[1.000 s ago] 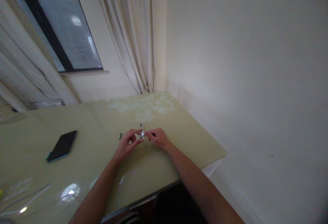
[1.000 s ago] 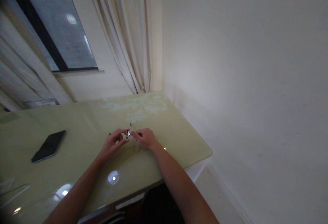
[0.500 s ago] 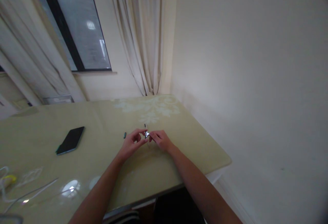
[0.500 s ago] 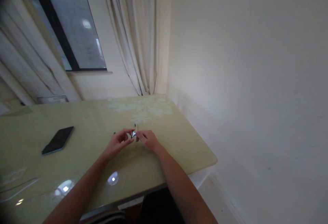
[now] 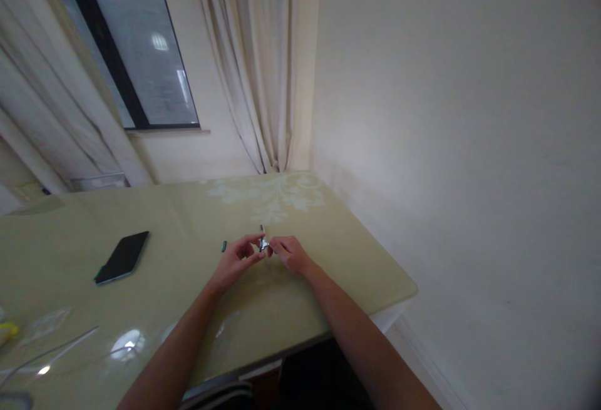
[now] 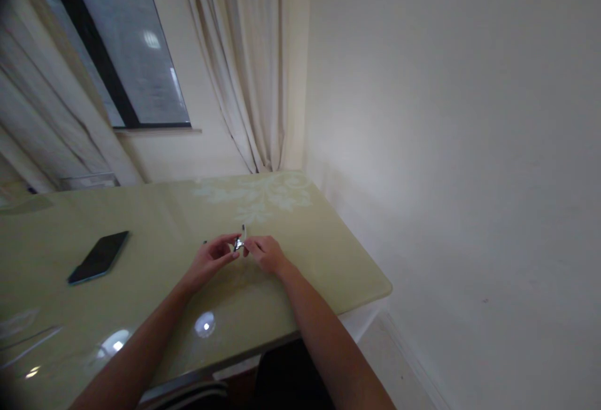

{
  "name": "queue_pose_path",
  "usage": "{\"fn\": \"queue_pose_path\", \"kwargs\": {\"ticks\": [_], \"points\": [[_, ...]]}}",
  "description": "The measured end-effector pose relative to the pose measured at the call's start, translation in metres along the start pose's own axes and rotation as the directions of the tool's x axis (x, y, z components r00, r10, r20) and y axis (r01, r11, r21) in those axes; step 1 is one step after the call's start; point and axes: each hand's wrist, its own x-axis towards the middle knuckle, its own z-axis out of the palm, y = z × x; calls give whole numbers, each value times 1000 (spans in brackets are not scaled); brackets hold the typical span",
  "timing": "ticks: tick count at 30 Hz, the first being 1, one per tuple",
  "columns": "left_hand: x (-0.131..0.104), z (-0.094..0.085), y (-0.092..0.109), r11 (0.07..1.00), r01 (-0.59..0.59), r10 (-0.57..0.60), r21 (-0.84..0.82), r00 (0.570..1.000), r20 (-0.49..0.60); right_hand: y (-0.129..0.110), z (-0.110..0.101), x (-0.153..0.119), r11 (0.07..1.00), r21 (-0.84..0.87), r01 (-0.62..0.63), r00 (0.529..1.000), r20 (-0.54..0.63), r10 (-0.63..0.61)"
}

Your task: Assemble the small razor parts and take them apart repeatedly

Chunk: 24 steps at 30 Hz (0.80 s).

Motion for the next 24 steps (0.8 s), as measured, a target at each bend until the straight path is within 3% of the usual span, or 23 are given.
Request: {"fn": "queue_pose_path", "kwargs": {"ticks": [6, 14, 24], "points": [[0, 1, 0, 999, 10, -10, -39, 1000, 2, 0, -1, -1, 997, -73, -26, 1000, 2, 27], [0, 4, 0, 990, -1, -1, -139, 1000, -17, 2, 1, 3, 999, -44, -14, 999, -46, 12], [-1, 1, 8, 984, 70, -63, -167, 997, 42, 1, -4, 3, 997, -68, 32, 999, -17, -33]]}}
